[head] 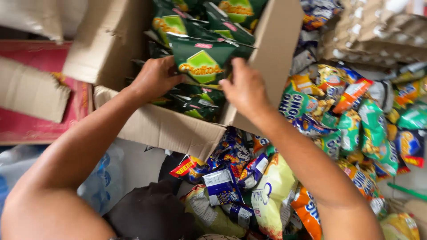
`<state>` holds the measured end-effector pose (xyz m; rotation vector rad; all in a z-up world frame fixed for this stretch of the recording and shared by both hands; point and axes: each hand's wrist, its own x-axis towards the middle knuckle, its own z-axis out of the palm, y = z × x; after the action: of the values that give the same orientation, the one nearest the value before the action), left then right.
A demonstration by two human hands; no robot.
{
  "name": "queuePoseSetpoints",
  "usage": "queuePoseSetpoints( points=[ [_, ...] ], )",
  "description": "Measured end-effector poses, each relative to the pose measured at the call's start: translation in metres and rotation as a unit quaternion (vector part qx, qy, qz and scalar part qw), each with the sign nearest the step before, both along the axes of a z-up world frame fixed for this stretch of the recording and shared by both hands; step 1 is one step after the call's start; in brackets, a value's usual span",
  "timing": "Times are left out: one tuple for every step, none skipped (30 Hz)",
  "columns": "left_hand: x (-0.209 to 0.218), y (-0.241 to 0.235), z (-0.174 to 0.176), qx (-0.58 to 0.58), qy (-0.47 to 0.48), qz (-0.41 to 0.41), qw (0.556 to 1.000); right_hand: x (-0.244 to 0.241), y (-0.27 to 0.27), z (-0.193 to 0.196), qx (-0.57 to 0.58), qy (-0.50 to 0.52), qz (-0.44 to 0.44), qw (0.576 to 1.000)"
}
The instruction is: Unpacking bags of snacks from a cardboard box and sorting them into piles.
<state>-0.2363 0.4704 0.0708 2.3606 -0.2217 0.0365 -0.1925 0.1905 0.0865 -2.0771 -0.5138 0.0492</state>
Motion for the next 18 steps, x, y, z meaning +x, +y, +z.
queuePoseSetpoints(
  points=[
    [0.004, -0.002, -0.002, 0.021, 0.026, 0.015, 0.999, -0.004, 0.004, 0.005, -0.112, -0.046, 0.011, 0.993],
    [0.008, -0.004, -0.003, 0.045, 0.05, 0.029, 0.997, -0.008, 0.008, 0.01, -0.222, -0.088, 0.022, 0.971],
    [0.014, -0.002, -0.02, 0.041, 0.049, 0.013, 0.998, -0.009, 0.012, 0.006, -0.228, -0.085, 0.007, 0.97],
    [0.021, 0.003, -0.035, 0.09, 0.053, 0.002, 0.995, -0.009, 0.019, 0.002, -0.311, -0.132, 0.002, 0.941],
    [0.028, 0.007, -0.05, 0.138, 0.056, -0.009, 0.989, -0.008, 0.026, -0.002, -0.392, -0.175, -0.002, 0.903],
    [0.034, 0.009, -0.06, 0.138, 0.053, -0.023, 0.989, -0.006, 0.029, -0.011, -0.395, -0.17, -0.014, 0.903],
    [0.041, 0.011, -0.07, 0.178, 0.05, -0.029, 0.982, -0.003, 0.031, -0.02, -0.469, -0.204, -0.03, 0.859],
    [0.046, 0.012, -0.081, 0.217, 0.048, -0.033, 0.974, -0.001, 0.034, -0.03, -0.54, -0.234, -0.041, 0.807],
    [0.046, 0.009, -0.078, 0.216, 0.046, -0.045, 0.974, -0.001, 0.036, -0.024, -0.544, -0.227, -0.051, 0.806],
    [0.046, 0.006, -0.075, 0.183, 0.046, -0.034, 0.981, -0.001, 0.039, -0.017, -0.578, -0.235, -0.059, 0.779],
    [0.047, 0.003, -0.072, 0.149, 0.047, -0.023, 0.987, 0.0, 0.042, -0.01, -0.611, -0.243, -0.066, 0.751],
    [0.048, 0.003, -0.077, 0.149, 0.044, -0.034, 0.987, 0.0, 0.038, -0.009, -0.614, -0.237, -0.074, 0.749],
    [0.05, 0.004, -0.082, 0.182, 0.077, -0.026, 0.98, 0.0, 0.034, -0.008, -0.603, -0.222, -0.055, 0.764],
    [0.053, 0.005, -0.086, 0.217, 0.109, -0.017, 0.97, 0.001, 0.031, -0.006, -0.591, -0.209, -0.035, 0.779],
    [0.052, 0.004, -0.081, 0.218, 0.105, -0.025, 0.97, -0.002, 0.022, 0.001, -0.592, -0.205, -0.044, 0.778],
    [0.051, 0.003, -0.077, 0.234, 0.128, -0.026, 0.963, -0.004, 0.014, 0.007, -0.55, -0.157, 0.021, 0.82],
    [0.049, 0.002, -0.073, 0.25, 0.151, -0.026, 0.956, -0.007, 0.005, 0.014, -0.501, -0.107, 0.085, 0.855],
    [0.044, -0.001, -0.06, 0.252, 0.148, -0.034, 0.956, -0.009, -0.013, 0.02, -0.501, -0.103, 0.077, 0.856]
  ],
)
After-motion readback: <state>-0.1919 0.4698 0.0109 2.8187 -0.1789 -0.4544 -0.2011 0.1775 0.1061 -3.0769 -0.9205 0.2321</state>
